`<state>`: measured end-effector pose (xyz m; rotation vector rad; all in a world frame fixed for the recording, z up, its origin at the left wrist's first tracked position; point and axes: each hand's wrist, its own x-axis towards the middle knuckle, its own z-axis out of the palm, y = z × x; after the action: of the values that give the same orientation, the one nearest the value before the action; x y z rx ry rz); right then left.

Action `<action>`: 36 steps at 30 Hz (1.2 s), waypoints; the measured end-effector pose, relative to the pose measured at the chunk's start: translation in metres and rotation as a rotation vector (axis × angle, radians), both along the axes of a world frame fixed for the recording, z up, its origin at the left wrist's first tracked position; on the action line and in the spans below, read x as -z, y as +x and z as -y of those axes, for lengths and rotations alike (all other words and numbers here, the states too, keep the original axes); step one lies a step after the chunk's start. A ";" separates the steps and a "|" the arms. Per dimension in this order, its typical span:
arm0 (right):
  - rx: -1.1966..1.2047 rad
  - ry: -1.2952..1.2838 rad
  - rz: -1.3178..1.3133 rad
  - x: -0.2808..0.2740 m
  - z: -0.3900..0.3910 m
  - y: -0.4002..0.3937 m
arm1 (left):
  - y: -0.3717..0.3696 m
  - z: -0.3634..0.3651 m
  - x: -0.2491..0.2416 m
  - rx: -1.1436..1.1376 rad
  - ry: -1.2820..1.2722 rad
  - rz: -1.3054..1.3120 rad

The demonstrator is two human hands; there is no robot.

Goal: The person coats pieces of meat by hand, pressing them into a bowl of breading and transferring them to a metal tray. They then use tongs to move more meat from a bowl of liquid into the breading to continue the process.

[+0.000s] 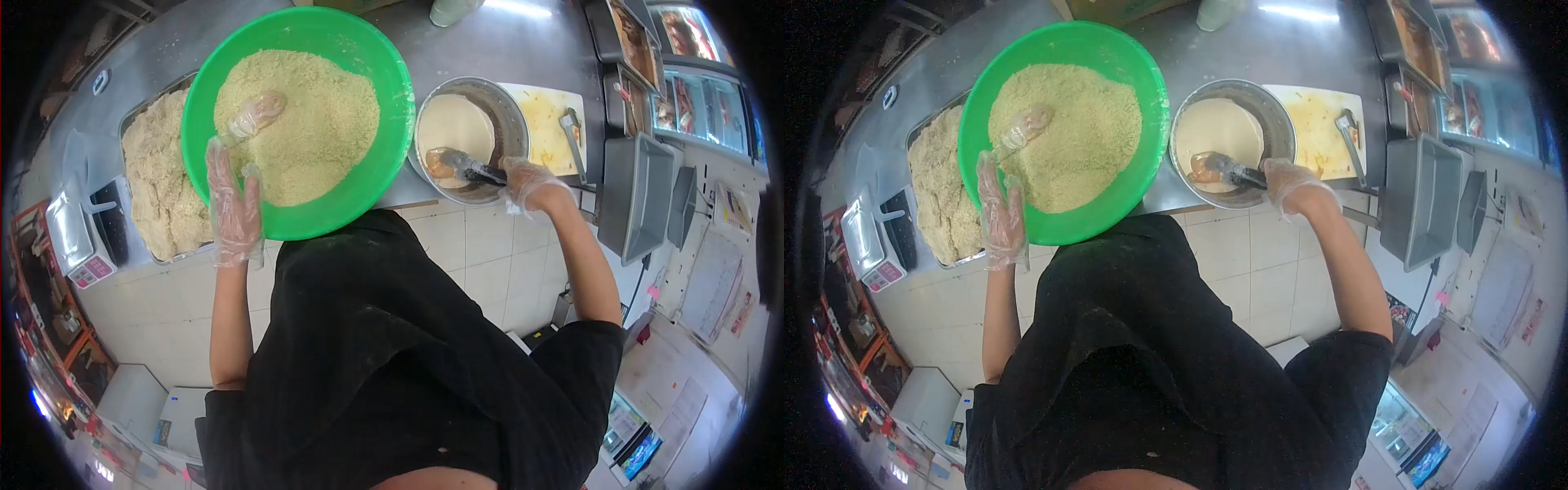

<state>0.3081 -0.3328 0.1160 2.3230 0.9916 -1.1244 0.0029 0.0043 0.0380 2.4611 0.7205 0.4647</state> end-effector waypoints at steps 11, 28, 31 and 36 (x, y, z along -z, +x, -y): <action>0.135 0.106 0.098 0.007 -0.009 -0.014 | -0.003 0.003 0.009 -0.028 0.082 0.004; 0.398 0.251 0.247 -0.019 -0.008 -0.027 | -0.002 0.001 0.011 -0.009 0.067 -0.031; 0.309 0.131 0.313 -0.014 -0.016 -0.015 | -0.002 0.000 0.011 -0.023 0.049 -0.035; 0.199 0.082 0.348 -0.016 -0.055 -0.024 | -0.004 0.000 0.013 -0.027 0.034 -0.002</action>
<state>0.2839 -0.2777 0.1317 2.6111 0.7023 -0.7170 -0.0013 0.0047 0.0252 2.4861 0.7536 0.4893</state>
